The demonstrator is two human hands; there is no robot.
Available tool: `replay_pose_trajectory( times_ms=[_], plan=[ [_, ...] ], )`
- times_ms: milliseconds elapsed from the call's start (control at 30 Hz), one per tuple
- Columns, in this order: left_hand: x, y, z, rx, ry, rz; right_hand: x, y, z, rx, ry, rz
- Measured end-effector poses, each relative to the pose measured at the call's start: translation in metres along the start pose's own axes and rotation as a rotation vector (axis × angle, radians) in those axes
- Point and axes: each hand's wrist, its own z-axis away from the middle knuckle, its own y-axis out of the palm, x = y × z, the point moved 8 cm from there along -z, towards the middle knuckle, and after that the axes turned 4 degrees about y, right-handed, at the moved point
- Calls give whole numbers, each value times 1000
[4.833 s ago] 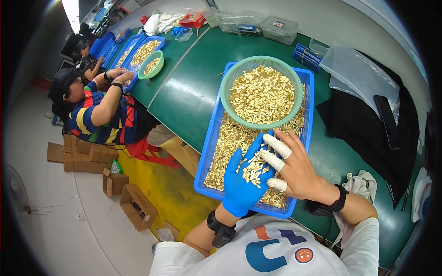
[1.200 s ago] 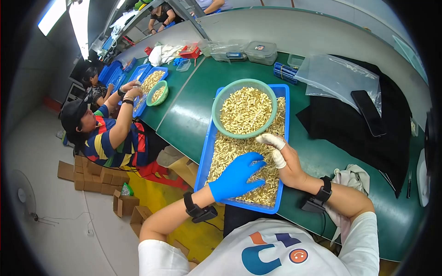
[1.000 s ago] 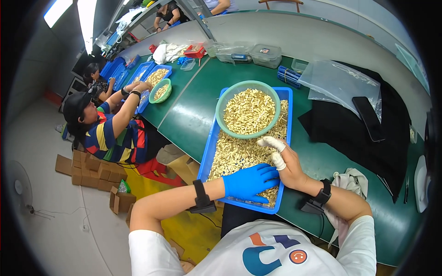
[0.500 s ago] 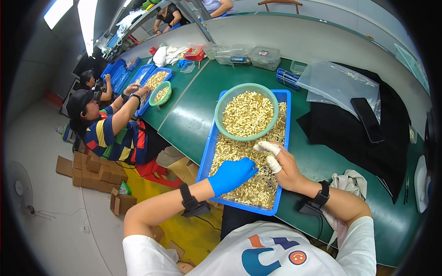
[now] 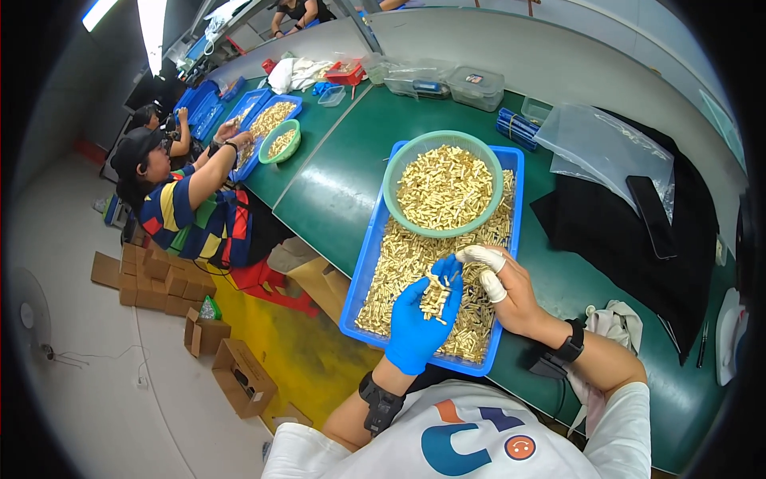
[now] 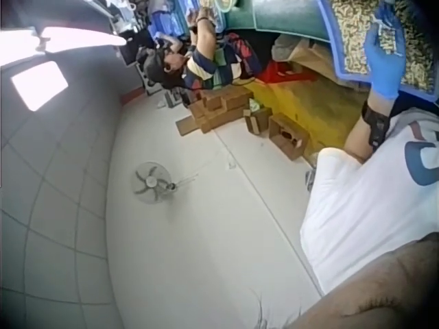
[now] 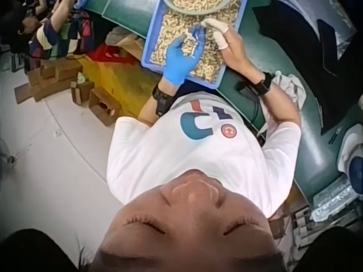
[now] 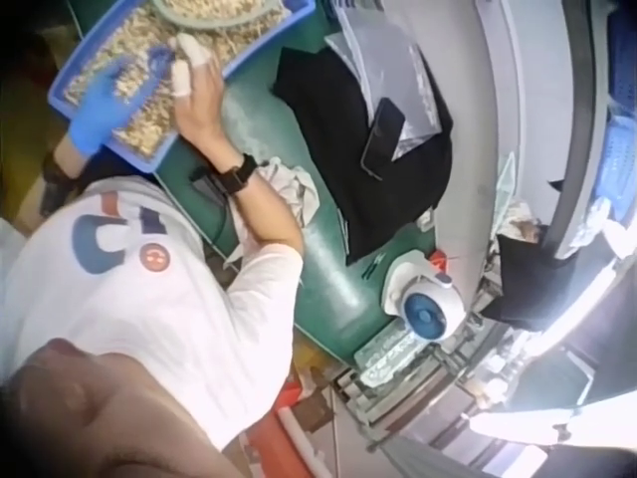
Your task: The person sorts small metal components by hand, picking them from a blue tray and placing them into a green basket. They repeatedly scoop up the components, inspect them, and drop selected pieces into the basket.
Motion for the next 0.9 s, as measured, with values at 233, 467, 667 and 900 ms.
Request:
replay_pose_trajectory(
  times_ms=[233,467,667,900],
  plan=[
    [-24,11,6,161,6,115,-4,-3,-1,-23,32,-81],
    [-36,-5,1,90,67,97,-14,-8,4,-73,126,-235],
    [-21,0,2,93,77,-91,-13,-7,2,-39,153,-194],
    [-4,14,9,231,-36,173,3,-2,-2,89,-34,53]
  ],
)
